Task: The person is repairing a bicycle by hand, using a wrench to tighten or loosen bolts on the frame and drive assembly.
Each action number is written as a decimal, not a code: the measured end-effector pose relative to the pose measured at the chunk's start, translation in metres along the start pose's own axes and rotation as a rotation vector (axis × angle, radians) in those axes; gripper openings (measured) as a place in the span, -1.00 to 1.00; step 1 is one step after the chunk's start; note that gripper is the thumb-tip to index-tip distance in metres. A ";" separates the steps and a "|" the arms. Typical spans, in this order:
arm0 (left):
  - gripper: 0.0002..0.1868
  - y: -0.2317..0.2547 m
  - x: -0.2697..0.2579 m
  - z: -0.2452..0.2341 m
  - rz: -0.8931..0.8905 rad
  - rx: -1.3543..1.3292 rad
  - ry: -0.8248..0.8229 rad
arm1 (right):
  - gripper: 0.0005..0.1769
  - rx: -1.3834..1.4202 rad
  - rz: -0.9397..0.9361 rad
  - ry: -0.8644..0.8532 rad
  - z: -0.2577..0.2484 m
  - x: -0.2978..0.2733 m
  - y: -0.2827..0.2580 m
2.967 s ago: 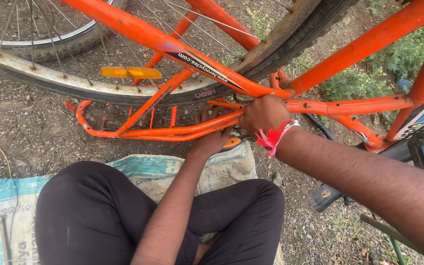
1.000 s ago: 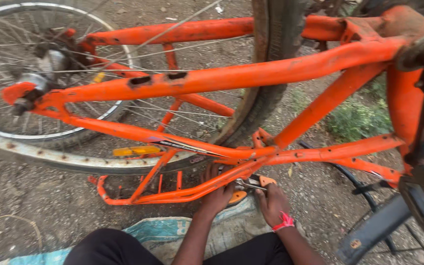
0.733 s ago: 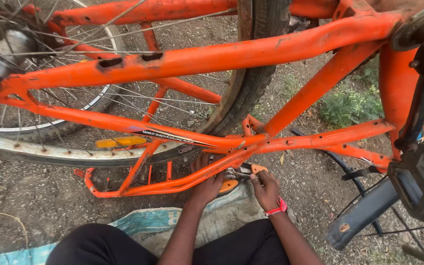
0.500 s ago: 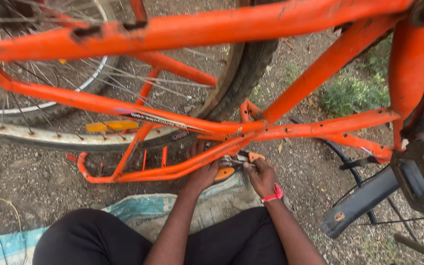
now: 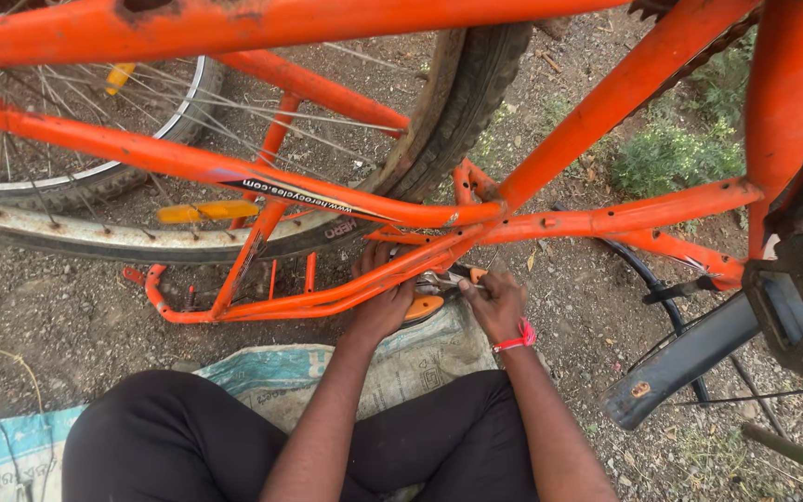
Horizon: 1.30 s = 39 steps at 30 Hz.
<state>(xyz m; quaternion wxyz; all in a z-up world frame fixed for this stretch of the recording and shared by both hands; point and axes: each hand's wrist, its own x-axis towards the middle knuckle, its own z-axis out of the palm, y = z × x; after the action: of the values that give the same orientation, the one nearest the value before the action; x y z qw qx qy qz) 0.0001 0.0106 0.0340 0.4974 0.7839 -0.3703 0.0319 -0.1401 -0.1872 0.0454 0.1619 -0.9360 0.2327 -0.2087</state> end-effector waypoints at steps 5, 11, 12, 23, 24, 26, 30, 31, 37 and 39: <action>-0.66 -0.009 -0.002 0.010 0.039 0.044 0.001 | -0.42 -0.031 0.024 -0.028 -0.007 0.004 -0.008; -0.58 -0.009 -0.003 0.010 0.079 0.067 0.075 | -0.45 -0.047 -0.030 0.008 -0.010 0.001 -0.013; -0.59 -0.008 -0.005 0.008 0.061 0.060 0.053 | -0.46 0.013 0.017 -0.031 -0.009 0.000 -0.011; -0.64 0.000 0.001 0.001 -0.027 -0.016 -0.039 | -0.49 0.042 0.091 -0.089 -0.004 -0.005 0.001; -0.64 0.000 0.001 0.001 -0.019 -0.014 -0.026 | -0.52 0.043 0.083 -0.078 -0.002 -0.004 0.003; -0.63 0.000 0.000 0.001 0.000 -0.011 0.001 | -0.51 0.020 0.085 -0.071 -0.003 -0.006 0.002; -0.64 0.000 0.001 0.000 -0.012 -0.018 -0.013 | -0.48 -0.109 0.090 -0.046 -0.021 -0.018 -0.023; -0.64 -0.001 0.001 0.001 -0.007 -0.002 -0.017 | -0.50 -0.150 0.084 -0.029 -0.027 -0.020 -0.029; -0.61 -0.009 -0.002 0.010 0.025 0.001 0.030 | -0.44 -0.026 0.144 -0.175 -0.031 -0.016 -0.029; -0.61 -0.009 -0.004 0.012 0.026 0.001 0.026 | -0.42 -0.038 0.135 -0.182 -0.025 -0.012 -0.020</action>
<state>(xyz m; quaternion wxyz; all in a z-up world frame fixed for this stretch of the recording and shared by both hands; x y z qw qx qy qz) -0.0015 0.0051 0.0197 0.5012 0.7788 -0.3739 0.0487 -0.1541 -0.1690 0.0712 0.1780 -0.9362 0.2833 -0.1071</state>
